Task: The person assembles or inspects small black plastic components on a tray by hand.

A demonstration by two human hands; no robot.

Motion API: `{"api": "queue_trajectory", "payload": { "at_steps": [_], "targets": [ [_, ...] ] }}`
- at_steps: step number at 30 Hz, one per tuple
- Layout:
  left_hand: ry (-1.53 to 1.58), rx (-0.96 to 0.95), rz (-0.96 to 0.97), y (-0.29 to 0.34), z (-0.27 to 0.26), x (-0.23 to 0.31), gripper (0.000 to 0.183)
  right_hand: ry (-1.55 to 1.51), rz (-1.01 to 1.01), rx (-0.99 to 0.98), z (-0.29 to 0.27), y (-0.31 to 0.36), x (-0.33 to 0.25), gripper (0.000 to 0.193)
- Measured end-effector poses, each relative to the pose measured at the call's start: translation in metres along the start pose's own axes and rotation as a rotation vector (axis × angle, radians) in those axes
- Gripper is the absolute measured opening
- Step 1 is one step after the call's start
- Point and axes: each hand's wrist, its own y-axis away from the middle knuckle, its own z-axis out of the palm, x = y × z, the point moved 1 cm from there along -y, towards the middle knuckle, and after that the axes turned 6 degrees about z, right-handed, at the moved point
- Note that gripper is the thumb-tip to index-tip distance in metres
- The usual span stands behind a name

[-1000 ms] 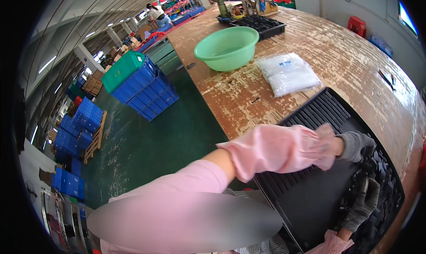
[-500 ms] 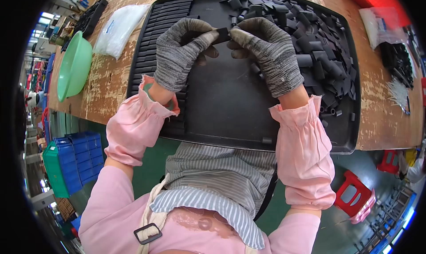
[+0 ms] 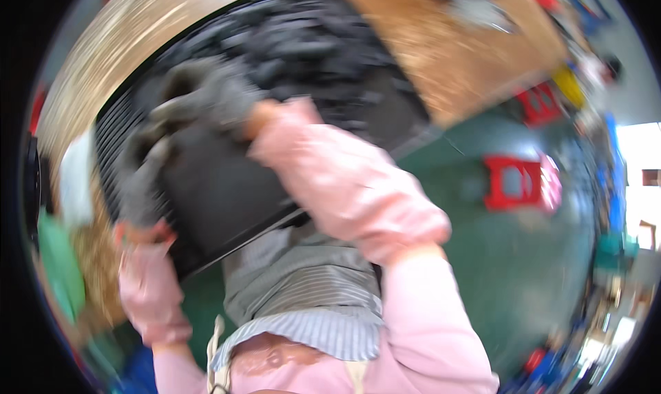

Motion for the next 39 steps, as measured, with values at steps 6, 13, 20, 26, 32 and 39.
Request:
{"api": "queue_trajectory", "payload": {
  "at_steps": [6, 13, 20, 26, 32, 39],
  "targets": [
    [0.136, 0.027, -0.067, -0.002, -0.005, -0.046, 0.015, -0.229, 0.150, -0.025, -0.004, -0.006, 0.025, 0.026],
    [-0.011, -0.029, 0.009, -0.006, -0.026, -0.056, 0.028, 0.333, -0.119, -0.028, 0.009, -0.038, 0.049, 0.027],
    [-0.207, -0.015, -0.074, -0.013, -0.031, -0.059, 0.031, 0.411, -0.005, -0.103, 0.007, -0.033, 0.049, 0.029],
    [-0.267, 0.017, -0.038, -0.011, -0.024, -0.058, 0.028, 0.378, 0.056, -0.092, 0.016, -0.037, 0.063, 0.023],
    [-0.488, -0.072, -0.068, -0.033, -0.064, -0.054, 0.030, 0.377, 0.043, -0.115, 0.026, -0.036, 0.054, 0.024],
    [0.093, -0.250, -0.090, -0.167, -0.164, -0.207, 0.035, 0.343, -0.156, 0.281, 0.012, -0.035, 0.061, 0.029]
  ]
}}
